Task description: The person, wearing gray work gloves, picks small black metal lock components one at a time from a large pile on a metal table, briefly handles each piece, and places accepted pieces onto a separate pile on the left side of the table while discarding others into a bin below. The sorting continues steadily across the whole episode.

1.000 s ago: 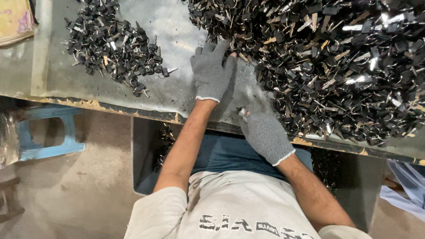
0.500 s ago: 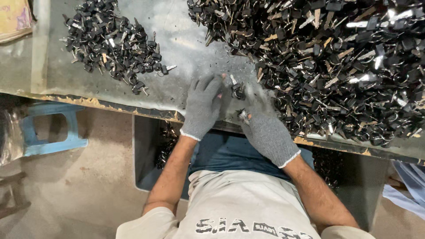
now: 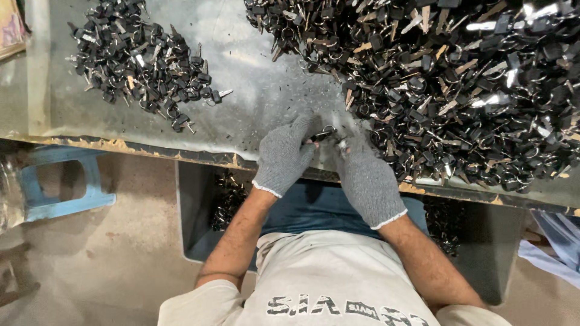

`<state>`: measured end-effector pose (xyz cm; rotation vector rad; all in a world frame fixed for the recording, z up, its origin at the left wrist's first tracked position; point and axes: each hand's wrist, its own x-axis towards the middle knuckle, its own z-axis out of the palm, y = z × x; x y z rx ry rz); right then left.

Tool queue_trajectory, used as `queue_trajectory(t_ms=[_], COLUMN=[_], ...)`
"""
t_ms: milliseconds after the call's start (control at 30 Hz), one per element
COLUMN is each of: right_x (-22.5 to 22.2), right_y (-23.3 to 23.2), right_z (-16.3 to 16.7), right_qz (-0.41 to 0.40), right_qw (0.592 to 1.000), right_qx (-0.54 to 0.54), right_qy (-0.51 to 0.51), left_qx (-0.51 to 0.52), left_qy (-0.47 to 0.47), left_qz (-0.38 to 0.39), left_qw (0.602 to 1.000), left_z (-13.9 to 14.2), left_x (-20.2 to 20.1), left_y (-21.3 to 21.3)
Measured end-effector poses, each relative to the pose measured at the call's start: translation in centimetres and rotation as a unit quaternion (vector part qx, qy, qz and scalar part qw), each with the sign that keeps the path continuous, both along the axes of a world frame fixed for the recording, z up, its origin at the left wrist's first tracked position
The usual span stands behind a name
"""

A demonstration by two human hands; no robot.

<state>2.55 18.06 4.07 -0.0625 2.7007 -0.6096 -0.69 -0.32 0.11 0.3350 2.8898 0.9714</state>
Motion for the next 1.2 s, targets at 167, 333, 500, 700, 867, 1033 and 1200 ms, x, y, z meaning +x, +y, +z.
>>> queue_trajectory(t_ms=[167, 333, 500, 700, 867, 1033, 1200], right_x=[-1.0, -1.0, -0.5, -1.3, -0.2, -1.5, -2.4], right_y=[0.1, -0.3, -0.3, 0.1, -0.8, -0.3, 0.4], right_z=[-1.4, -2.6, -1.7, -1.4, -3.3, -1.9, 0.9], right_qz=[0.095, 0.067, 0.103, 0.056, 0.162, 0.193, 0.012], right_qw=[0.977, 0.987, 0.979, 0.996, 0.958, 0.955, 0.985], right_qx=[-0.063, -0.050, 0.002, -0.062, 0.095, 0.102, -0.056], right_qy=[0.178, 0.134, 0.175, 0.012, 0.214, 0.202, -0.163], left_qx=[0.016, 0.039, 0.050, 0.036, 0.002, 0.020, 0.044], left_qy=[0.078, 0.096, 0.096, 0.081, 0.120, 0.083, 0.073], left_qz=[-0.044, -0.067, -0.048, -0.065, -0.090, -0.077, -0.059], left_qw=[0.996, 0.992, 0.993, 0.994, 0.989, 0.993, 0.995], left_z=[-0.3, -0.3, -0.1, -0.5, -1.4, -0.9, -0.4], left_x=[0.4, 0.3, 0.5, 0.2, 0.6, 0.8, 0.6], left_y=[-0.1, -0.3, -0.2, -0.2, 0.4, 0.5, 0.0])
